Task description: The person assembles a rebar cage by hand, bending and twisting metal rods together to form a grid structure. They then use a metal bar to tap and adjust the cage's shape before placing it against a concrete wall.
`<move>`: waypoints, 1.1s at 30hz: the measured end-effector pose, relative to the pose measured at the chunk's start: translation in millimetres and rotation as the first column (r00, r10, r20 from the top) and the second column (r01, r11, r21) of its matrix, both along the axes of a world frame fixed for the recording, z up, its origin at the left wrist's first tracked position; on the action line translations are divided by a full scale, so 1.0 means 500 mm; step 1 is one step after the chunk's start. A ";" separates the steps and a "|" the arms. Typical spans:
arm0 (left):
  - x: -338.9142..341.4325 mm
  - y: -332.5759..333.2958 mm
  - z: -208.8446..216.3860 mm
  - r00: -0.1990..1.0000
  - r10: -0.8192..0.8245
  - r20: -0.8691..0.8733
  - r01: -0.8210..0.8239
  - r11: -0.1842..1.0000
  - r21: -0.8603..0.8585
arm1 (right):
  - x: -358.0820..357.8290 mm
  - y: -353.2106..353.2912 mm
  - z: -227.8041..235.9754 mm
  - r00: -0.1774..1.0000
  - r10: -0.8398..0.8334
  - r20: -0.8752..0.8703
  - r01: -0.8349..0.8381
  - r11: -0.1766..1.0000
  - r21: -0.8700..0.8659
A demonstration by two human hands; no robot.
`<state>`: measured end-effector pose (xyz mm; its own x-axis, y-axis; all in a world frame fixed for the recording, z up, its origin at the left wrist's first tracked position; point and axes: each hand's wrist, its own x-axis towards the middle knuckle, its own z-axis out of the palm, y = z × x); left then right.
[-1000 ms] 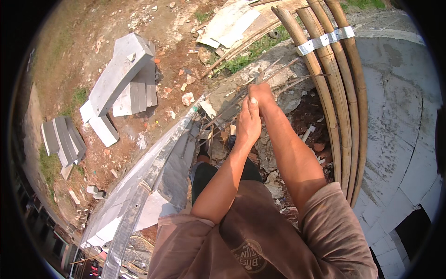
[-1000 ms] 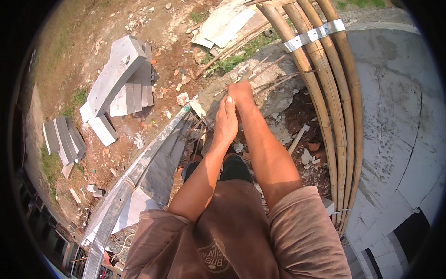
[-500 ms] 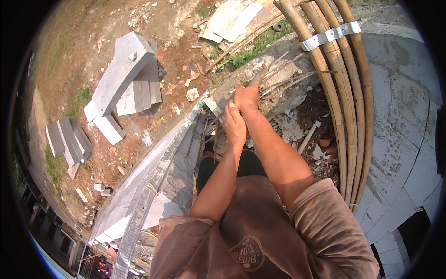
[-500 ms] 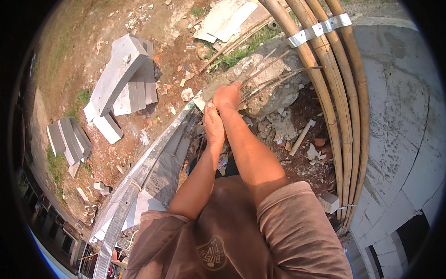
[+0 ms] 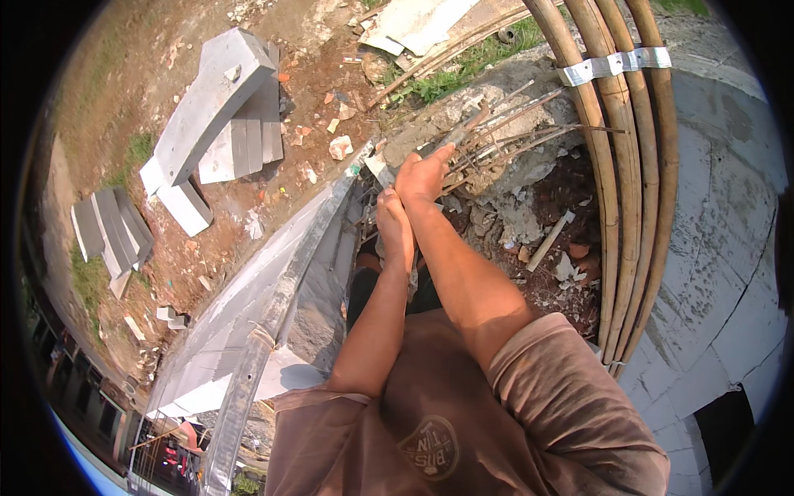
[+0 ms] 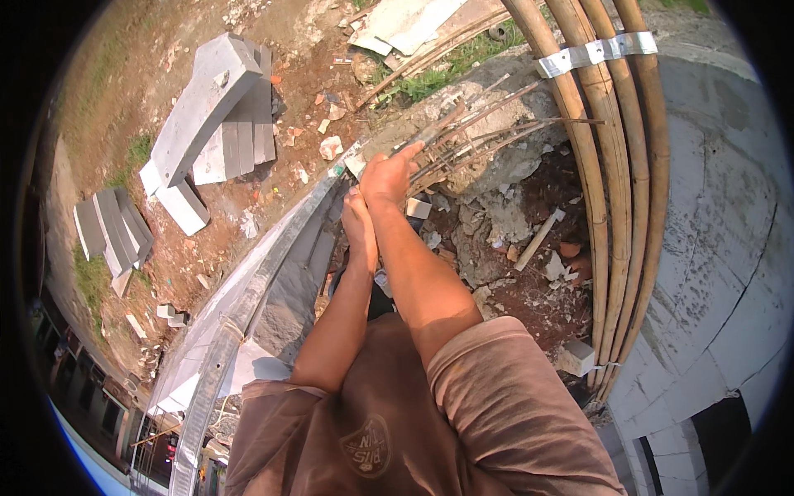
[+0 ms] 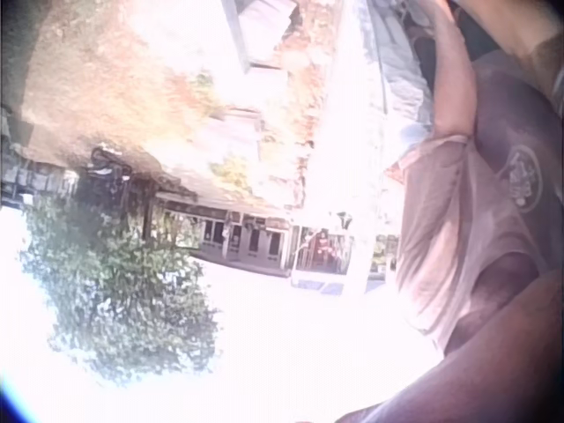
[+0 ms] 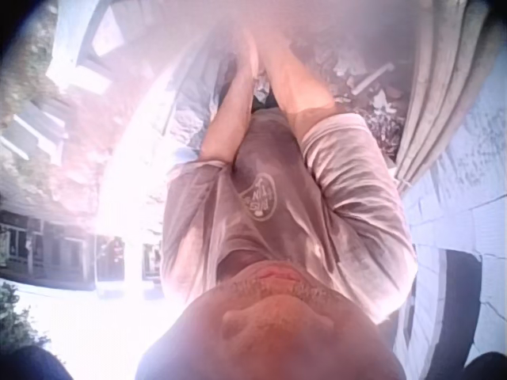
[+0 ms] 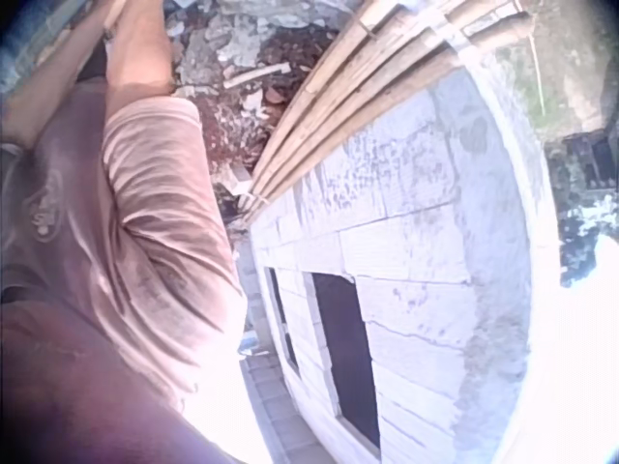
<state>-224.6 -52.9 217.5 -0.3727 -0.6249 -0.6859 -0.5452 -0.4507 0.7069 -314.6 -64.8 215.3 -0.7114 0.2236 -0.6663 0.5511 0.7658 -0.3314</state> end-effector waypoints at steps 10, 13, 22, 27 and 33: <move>0.043 -0.016 -0.053 0.983 -0.039 0.179 0.045 0.999 -0.031 | 0.045 -0.007 -0.050 0.999 -0.038 0.002 0.038 0.999 0.020; 0.050 -0.027 -0.084 0.975 -0.088 0.206 0.110 0.989 -0.098 | 0.039 -0.013 -0.033 0.999 -0.039 0.032 0.038 0.999 0.013; -0.086 -0.035 0.103 0.980 -0.178 -0.084 0.158 0.966 -0.205 | -0.069 0.015 -0.104 0.830 -0.492 -0.262 0.384 0.845 -0.373; -0.135 -0.042 0.050 0.963 -0.232 -0.139 0.197 0.954 -0.228 | -0.078 0.175 0.143 0.900 -0.434 0.024 0.261 0.496 -0.828; -0.388 0.048 -0.045 0.669 -0.743 -0.031 0.650 0.604 -0.461 | 0.072 0.483 0.172 0.903 -0.178 -0.390 -0.156 0.710 -0.687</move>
<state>-418.7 -28.7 195.2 -0.9033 -0.2983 -0.3083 -0.4018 0.3365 0.8517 -278.4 176.8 301.1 -0.9437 -0.1685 -0.2847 0.2456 0.2194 -0.9442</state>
